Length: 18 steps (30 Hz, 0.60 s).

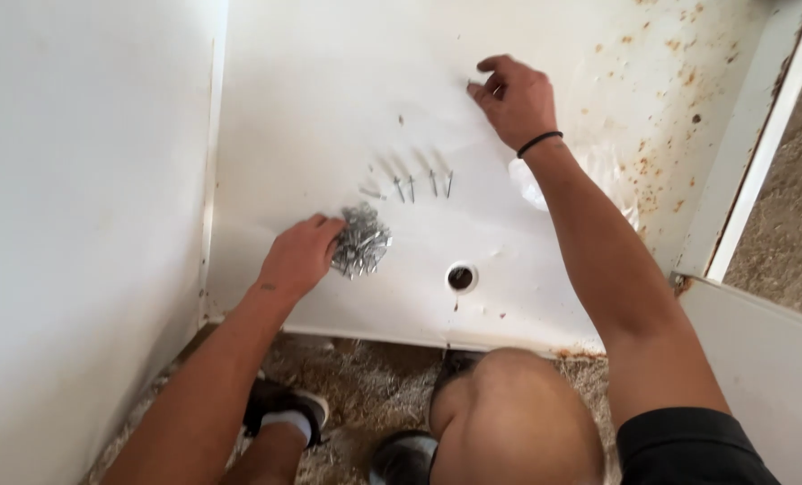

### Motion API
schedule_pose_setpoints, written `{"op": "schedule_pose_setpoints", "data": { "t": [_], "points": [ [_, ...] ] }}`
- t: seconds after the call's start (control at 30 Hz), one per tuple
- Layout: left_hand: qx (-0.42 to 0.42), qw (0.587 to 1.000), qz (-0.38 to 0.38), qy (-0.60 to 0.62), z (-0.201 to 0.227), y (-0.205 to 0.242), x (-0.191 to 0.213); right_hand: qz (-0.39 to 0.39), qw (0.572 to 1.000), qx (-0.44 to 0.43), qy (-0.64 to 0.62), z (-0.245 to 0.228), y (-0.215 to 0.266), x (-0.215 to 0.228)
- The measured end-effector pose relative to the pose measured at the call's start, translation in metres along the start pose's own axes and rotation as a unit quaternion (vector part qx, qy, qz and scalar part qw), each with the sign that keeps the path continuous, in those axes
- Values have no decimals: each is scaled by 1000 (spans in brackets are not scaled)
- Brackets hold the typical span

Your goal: The person sits on the floor and sorts a pile of metal fasteners on a white surface. They separate screws from washers and nuts, arranging the screws in a row while keeping the other components in a separate pile.

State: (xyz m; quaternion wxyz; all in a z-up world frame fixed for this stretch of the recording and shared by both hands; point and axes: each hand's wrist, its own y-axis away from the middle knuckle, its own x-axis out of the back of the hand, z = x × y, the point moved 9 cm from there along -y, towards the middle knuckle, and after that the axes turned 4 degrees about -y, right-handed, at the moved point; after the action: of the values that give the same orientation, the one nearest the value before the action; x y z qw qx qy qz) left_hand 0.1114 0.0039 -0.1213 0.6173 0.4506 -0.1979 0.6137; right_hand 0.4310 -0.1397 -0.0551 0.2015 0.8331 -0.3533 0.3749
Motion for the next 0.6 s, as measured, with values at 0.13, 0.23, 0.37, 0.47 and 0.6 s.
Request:
{"op": "schedule_pose_setpoints", "data": {
  "t": [0.13, 0.23, 0.37, 0.47, 0.6],
  "points": [
    [16, 999, 34, 18, -1, -1, 9, 27, 992, 112, -42, -45, 42, -4],
    [17, 999, -15, -23, -13, -2, -18, -29, 990, 124, -64, -51, 86, -44],
    [35, 999, -6, -40, -15, 5, -1, -94, 976, 183, -71, -87, 119, -107],
    [82, 996, -7, -36, -26, 6, 2, -180, 961, 194, 82, -103, 114, -151],
    [70, 993, 18, -90, -30, 4, 3, -189, 931, 261, 172, -110, 86, -192]
  ]
}}
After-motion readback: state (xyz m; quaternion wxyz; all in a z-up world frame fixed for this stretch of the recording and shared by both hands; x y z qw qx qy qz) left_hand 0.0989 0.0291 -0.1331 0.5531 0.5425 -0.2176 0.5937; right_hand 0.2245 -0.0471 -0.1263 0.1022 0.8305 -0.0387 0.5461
